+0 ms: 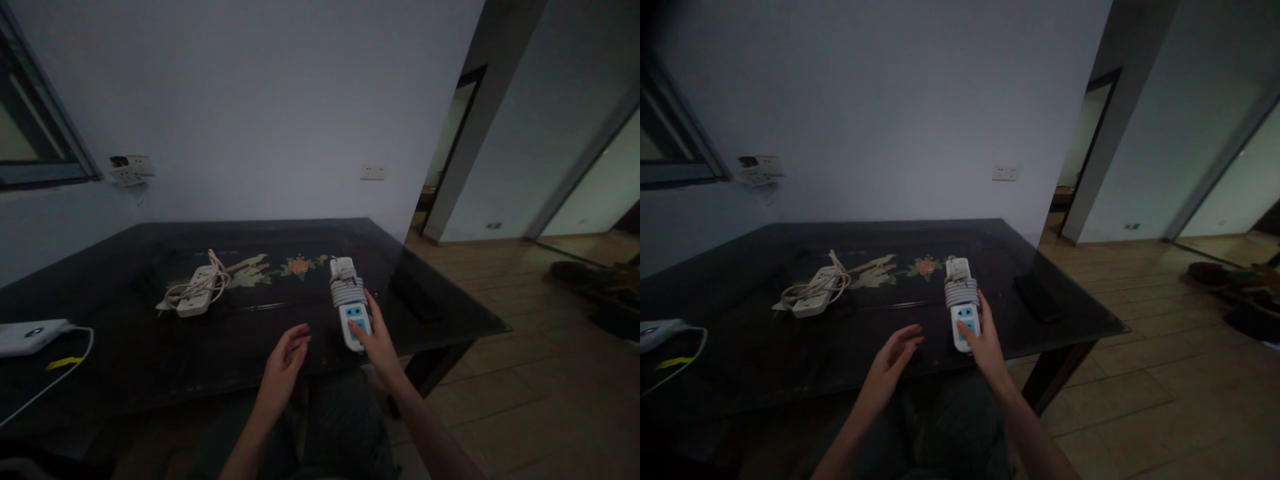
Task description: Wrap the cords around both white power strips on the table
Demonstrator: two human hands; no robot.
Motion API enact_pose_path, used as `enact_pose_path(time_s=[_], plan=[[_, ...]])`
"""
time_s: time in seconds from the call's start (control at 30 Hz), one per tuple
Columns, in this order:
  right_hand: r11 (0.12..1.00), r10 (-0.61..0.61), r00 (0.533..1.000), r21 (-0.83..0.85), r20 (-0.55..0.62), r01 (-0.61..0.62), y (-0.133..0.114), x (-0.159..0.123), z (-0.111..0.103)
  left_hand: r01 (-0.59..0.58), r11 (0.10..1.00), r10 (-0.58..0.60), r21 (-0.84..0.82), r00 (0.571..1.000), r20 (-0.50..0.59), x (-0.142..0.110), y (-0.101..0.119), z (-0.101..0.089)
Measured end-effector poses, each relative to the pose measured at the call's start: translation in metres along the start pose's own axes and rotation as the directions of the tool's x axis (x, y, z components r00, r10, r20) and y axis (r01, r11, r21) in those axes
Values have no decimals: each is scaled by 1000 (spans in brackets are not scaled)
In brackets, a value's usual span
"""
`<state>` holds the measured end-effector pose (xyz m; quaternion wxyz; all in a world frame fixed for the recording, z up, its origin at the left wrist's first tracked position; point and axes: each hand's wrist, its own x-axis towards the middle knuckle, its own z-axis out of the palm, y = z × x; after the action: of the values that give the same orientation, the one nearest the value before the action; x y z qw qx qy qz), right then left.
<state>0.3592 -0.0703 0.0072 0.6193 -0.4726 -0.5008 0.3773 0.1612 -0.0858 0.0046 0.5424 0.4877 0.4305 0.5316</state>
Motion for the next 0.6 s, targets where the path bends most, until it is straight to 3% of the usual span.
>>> enact_pose_path(time_s=[0.1,0.27,0.43,0.6], plan=[[997,64,997,-29,-46,-66,12,50,-22,-94,980,92,175,996,16,5,-9,-5],[986,149,982,-62,-114,-156,41,112,-45,-243,890,201,386,969,146,6,-21,-8],[969,217,971,-99,-98,-227,58,138,-51,-273,798,196,537,961,197,3,-25,-5],[948,263,964,-179,-37,-265,62,150,-51,-286,759,218,584,958,186,1,-25,-4]])
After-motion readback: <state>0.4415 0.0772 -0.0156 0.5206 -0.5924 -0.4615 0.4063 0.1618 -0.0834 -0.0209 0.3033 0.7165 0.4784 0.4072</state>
